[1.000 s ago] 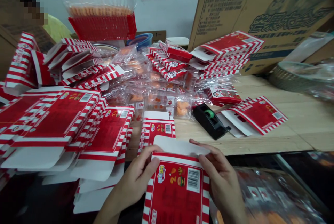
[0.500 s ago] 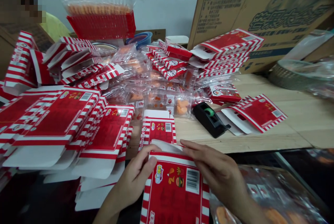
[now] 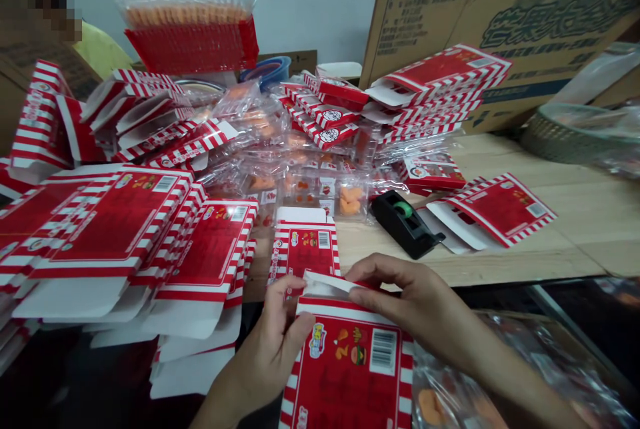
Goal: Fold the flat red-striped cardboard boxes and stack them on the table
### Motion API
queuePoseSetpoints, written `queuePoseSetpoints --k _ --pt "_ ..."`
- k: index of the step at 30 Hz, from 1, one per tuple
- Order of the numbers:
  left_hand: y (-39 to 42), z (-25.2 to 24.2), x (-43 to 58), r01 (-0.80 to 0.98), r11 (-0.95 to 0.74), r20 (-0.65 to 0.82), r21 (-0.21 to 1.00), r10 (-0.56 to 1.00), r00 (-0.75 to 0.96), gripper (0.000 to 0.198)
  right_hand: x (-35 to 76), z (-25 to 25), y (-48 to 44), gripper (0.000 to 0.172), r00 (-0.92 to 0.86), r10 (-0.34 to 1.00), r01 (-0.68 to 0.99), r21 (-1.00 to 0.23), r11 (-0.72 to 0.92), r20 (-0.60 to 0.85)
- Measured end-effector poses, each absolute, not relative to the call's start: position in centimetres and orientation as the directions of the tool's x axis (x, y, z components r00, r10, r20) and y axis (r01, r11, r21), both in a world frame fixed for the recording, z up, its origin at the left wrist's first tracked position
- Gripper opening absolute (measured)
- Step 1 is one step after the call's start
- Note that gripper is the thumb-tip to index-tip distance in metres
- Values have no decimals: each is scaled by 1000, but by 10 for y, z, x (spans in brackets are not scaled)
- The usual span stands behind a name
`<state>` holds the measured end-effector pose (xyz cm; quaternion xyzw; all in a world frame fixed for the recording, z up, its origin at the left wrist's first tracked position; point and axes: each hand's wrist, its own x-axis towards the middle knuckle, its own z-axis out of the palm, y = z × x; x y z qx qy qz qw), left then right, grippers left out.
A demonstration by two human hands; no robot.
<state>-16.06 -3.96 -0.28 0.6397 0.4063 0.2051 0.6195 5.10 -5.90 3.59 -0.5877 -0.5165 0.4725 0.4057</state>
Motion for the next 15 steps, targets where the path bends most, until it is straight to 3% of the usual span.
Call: queuePoseSetpoints --k 3,7,10,15 --pt "-40 -6 -161 246 78 -220 966 746 629 24 51 38 -59 8 38 987 230 -960 -161 -157" --pt "-41 -7 -158 192 55 -170 980 732 660 22 58 48 -57 13 -70 974 302 -935 -186 -216" --pt "-42 -5 -154 159 127 -202 979 715 670 29 61 52 -55 8 -138 966 395 -907 -148 -218" --pt "-42 0 -154 113 159 -194 981 711 676 50 59 47 -56 7 -186 983 502 -859 100 6"
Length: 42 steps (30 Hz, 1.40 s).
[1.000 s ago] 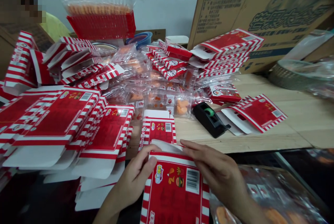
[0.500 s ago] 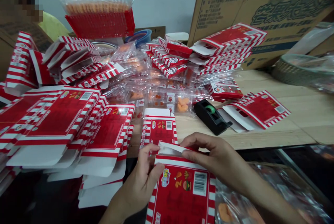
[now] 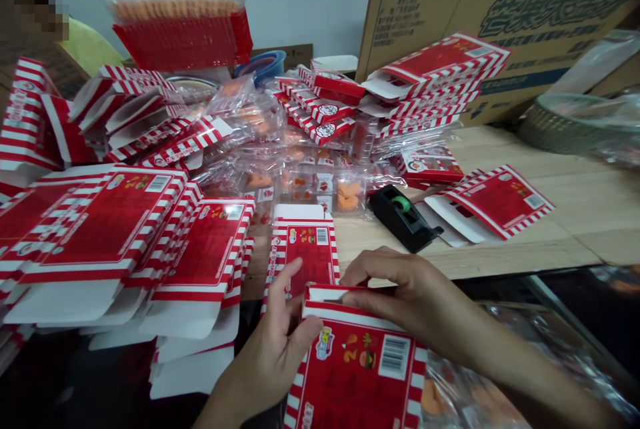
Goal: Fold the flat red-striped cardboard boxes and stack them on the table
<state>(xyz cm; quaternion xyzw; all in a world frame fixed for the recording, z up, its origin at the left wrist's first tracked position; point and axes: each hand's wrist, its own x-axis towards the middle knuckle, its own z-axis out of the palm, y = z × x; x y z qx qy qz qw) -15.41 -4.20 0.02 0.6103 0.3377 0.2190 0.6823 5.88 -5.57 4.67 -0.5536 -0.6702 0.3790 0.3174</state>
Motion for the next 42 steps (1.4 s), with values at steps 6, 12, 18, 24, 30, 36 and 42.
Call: queuePoseSetpoints --k 6,12,18,24,30,36,42 --pt "-44 -9 -162 249 -187 -24 950 754 657 40 72 54 -59 20 -450 892 320 -941 113 -46" --pt "-42 -17 -165 255 -230 36 939 804 593 35 81 43 -73 19 -291 920 181 -959 -218 -264" --pt "-48 -23 -160 246 -213 78 946 882 464 30 80 19 -89 11 -131 974 -10 -983 -186 -183" --pt "-51 -33 -159 260 -75 -21 963 937 349 20 81 13 -103 35 -238 962 91 -989 -114 -133" --pt "-52 -38 -150 235 18 -65 972 979 194 24 73 6 -109 37 -264 963 215 -977 10 -48" --pt "-43 -17 -148 240 -71 64 968 997 34 28 165 -28 -63 36 598 797 429 -875 -224 89" --pt "-29 -6 -149 239 -161 119 957 976 183 26 227 -47 -38 37 470 852 277 -878 -392 -232"
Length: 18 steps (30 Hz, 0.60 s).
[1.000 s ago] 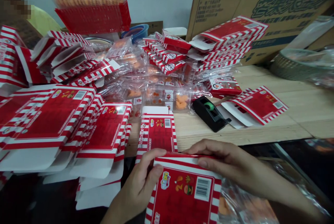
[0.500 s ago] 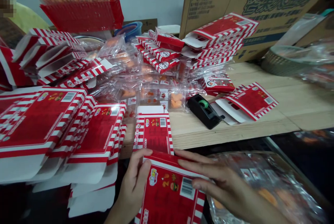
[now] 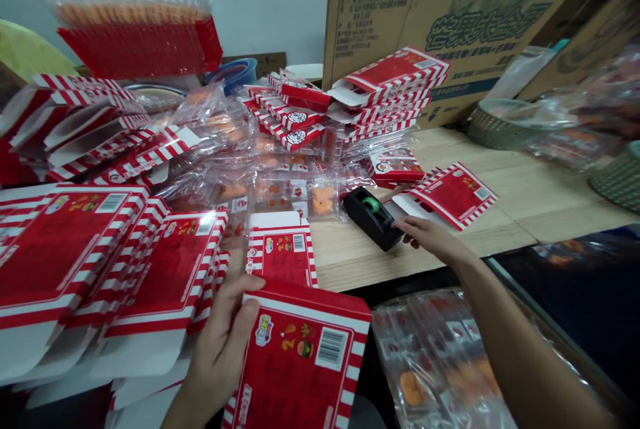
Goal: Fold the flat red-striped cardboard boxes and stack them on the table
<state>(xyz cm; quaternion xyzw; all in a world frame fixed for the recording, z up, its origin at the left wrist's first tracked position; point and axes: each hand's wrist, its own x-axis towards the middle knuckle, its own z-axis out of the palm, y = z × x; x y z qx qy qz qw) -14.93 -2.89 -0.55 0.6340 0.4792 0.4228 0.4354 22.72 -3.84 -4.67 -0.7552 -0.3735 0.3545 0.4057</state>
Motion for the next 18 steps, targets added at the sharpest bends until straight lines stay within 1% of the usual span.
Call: queuePoseSetpoints --k 3,7,9,11,14,16,18 --pt "-27 -6 -146 243 -145 79 959 962 263 26 229 -52 -50 44 414 871 187 -912 -365 -264" --pt "-26 -8 -142 221 -74 10 972 961 276 22 225 -73 -68 49 450 860 140 -933 -332 -239" --pt "-26 -8 -139 210 -69 6 975 958 288 20 222 -86 -71 45 499 837 161 -924 -346 -226" --pt "-26 -6 -136 204 -87 22 975 953 303 19 221 -96 -70 36 546 807 199 -900 -387 -226" --pt "-28 -2 -132 198 -104 31 975 941 338 19 220 -100 -64 24 605 755 265 -830 -490 -252" --pt "-31 1 -131 202 -118 39 972 934 355 19 219 -95 -62 22 625 732 306 -776 -551 -273" --pt "-32 4 -133 217 -140 52 966 929 366 19 211 -80 -64 24 591 751 349 -746 -567 -295"
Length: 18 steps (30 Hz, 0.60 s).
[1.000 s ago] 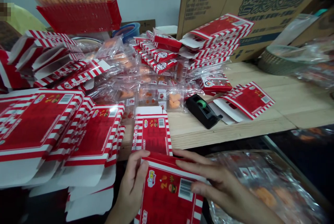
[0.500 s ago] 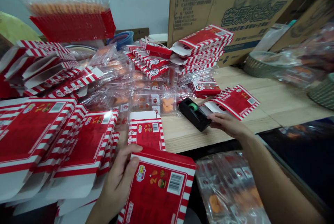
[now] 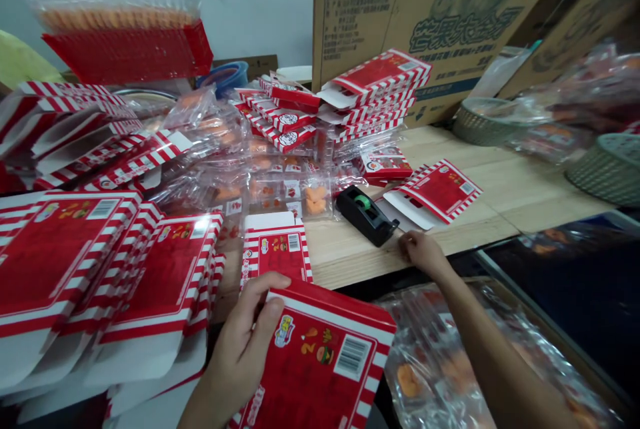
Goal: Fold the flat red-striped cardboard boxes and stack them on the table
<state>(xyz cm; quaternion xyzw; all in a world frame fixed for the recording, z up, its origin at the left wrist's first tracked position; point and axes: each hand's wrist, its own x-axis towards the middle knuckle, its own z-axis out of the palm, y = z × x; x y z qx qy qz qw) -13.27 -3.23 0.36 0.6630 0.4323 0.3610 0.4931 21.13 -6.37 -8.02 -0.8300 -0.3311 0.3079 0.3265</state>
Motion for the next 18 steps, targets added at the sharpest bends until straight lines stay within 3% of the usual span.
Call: queuePoseSetpoints --k 4,6,8,10,12,15,18 --pt "-30 6 -133 252 -222 70 942 864 499 20 175 -17 -76 20 353 887 431 -789 -437 -299" --pt "-28 7 -131 267 -271 76 925 819 569 21 150 25 -81 23 48 978 499 -843 -201 -205" --pt "-28 9 -128 272 -312 89 910 790 606 23 125 62 -82 24 -329 928 520 -854 24 -174" --pt "-29 11 -126 268 -344 101 900 762 640 24 105 86 -77 22 -523 832 584 -789 191 -185" --pt "-31 13 -126 265 -360 96 895 734 672 26 93 95 -70 20 -529 819 710 -644 285 -221" --pt "-31 16 -128 236 -374 109 897 704 702 26 89 95 -59 22 -422 872 848 -449 282 -249" --pt "-31 19 -128 162 -342 146 926 718 681 21 93 93 -51 32 -386 881 852 -471 227 -274"
